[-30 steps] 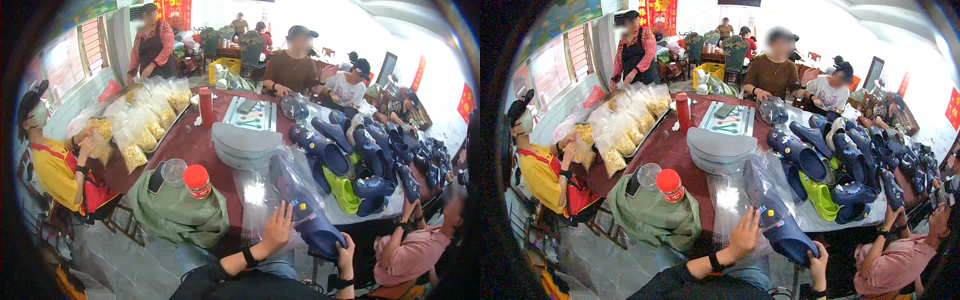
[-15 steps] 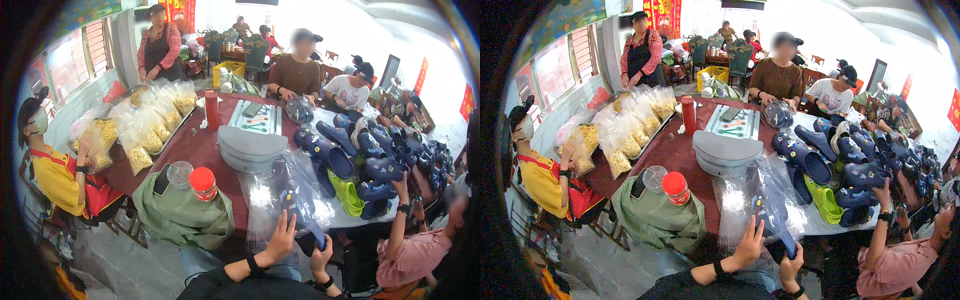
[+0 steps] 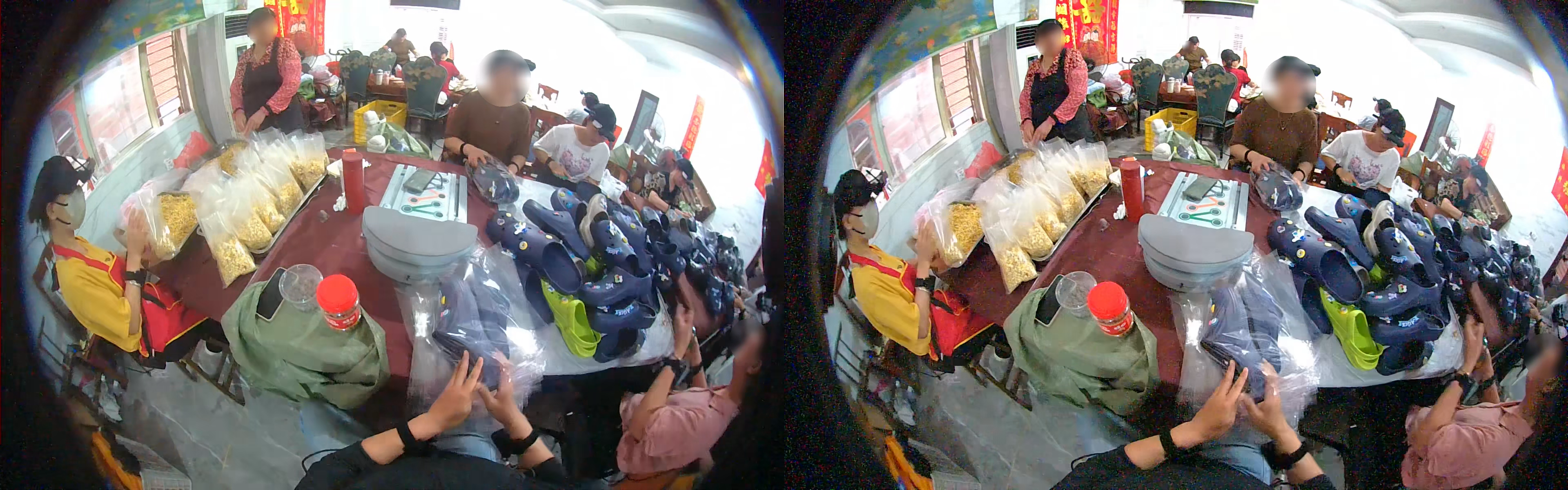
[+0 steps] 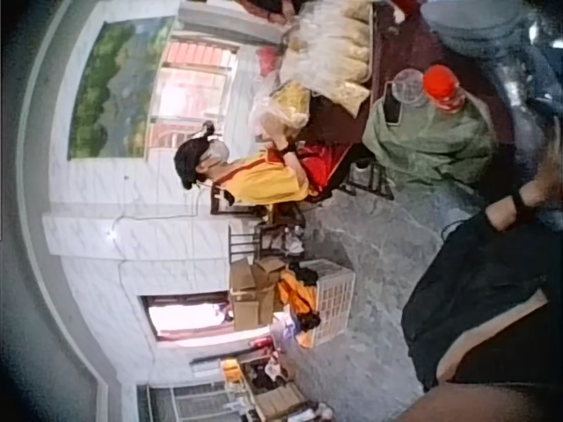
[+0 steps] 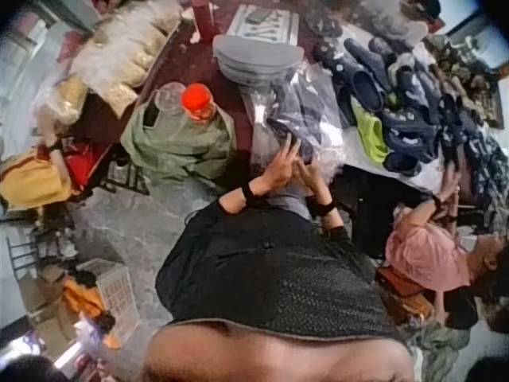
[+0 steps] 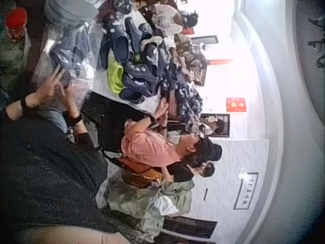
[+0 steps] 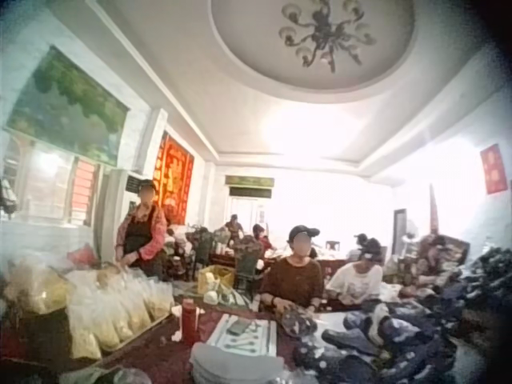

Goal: Packing plastic clogs into clear plastic bags in a factory finishing area.

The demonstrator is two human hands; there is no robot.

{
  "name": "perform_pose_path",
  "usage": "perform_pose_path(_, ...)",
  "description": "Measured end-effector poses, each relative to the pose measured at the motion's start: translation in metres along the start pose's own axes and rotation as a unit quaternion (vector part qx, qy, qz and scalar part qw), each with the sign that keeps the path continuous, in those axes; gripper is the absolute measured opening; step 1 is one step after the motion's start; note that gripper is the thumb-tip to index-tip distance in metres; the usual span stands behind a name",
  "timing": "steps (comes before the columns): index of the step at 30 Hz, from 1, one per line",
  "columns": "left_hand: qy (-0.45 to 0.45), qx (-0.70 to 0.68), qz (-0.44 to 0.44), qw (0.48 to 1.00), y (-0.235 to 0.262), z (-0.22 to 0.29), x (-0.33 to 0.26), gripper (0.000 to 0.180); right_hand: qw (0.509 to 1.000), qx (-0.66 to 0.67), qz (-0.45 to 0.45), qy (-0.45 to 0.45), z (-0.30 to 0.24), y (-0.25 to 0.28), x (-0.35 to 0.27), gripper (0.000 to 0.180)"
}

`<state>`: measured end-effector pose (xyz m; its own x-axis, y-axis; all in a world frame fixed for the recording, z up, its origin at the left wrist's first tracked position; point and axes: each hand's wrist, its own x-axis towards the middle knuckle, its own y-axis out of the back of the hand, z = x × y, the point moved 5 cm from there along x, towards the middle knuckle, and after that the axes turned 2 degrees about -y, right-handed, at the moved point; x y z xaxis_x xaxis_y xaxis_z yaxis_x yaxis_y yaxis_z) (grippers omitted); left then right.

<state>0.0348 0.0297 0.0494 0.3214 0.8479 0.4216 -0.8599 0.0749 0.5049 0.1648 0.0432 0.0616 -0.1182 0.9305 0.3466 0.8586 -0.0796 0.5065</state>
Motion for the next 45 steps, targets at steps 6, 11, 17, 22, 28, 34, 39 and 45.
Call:
perform_pose_path(6,-0.005,-0.014,0.022,1.0,0.018,-0.003,-0.002,0.054,0.921,-0.284,-0.215,0.156,-0.022,0.006,0.016,0.079)
perform_pose_path(11,-0.057,0.004,-0.004,0.998,0.004,-0.015,-0.017,0.054,0.931,-0.316,-0.157,0.089,0.013,-0.009,0.024,0.076)
perform_pose_path(17,-0.07,0.015,0.005,0.997,0.01,-0.009,-0.015,0.056,0.95,-0.266,-0.121,0.109,0.021,-0.028,0.025,0.076)
perform_pose_path(22,-0.035,0.104,-0.004,0.994,0.006,-0.019,-0.022,0.062,0.931,-0.321,-0.117,0.126,0.013,-0.031,0.026,0.078)
perform_pose_path(28,0.078,0.187,0.091,0.975,0.035,-0.018,-0.029,0.072,0.964,-0.264,-0.002,0.0,0.057,-0.029,0.002,0.085)
perform_pose_path(34,0.073,0.006,0.044,0.996,0.028,-0.031,-0.032,0.073,0.971,-0.23,0.06,0.037,0.009,-0.02,-0.007,0.066)
perform_pose_path(39,0.058,-0.068,0.07,0.994,0.03,-0.03,-0.023,0.07,0.926,-0.237,0.074,0.283,-0.045,0.017,-0.022,0.059)
perform_pose_path(45,0.189,-0.308,0.06,0.93,0.031,-0.038,-0.015,0.056,0.94,-0.28,0.02,0.195,-0.07,0.007,0.016,0.084)
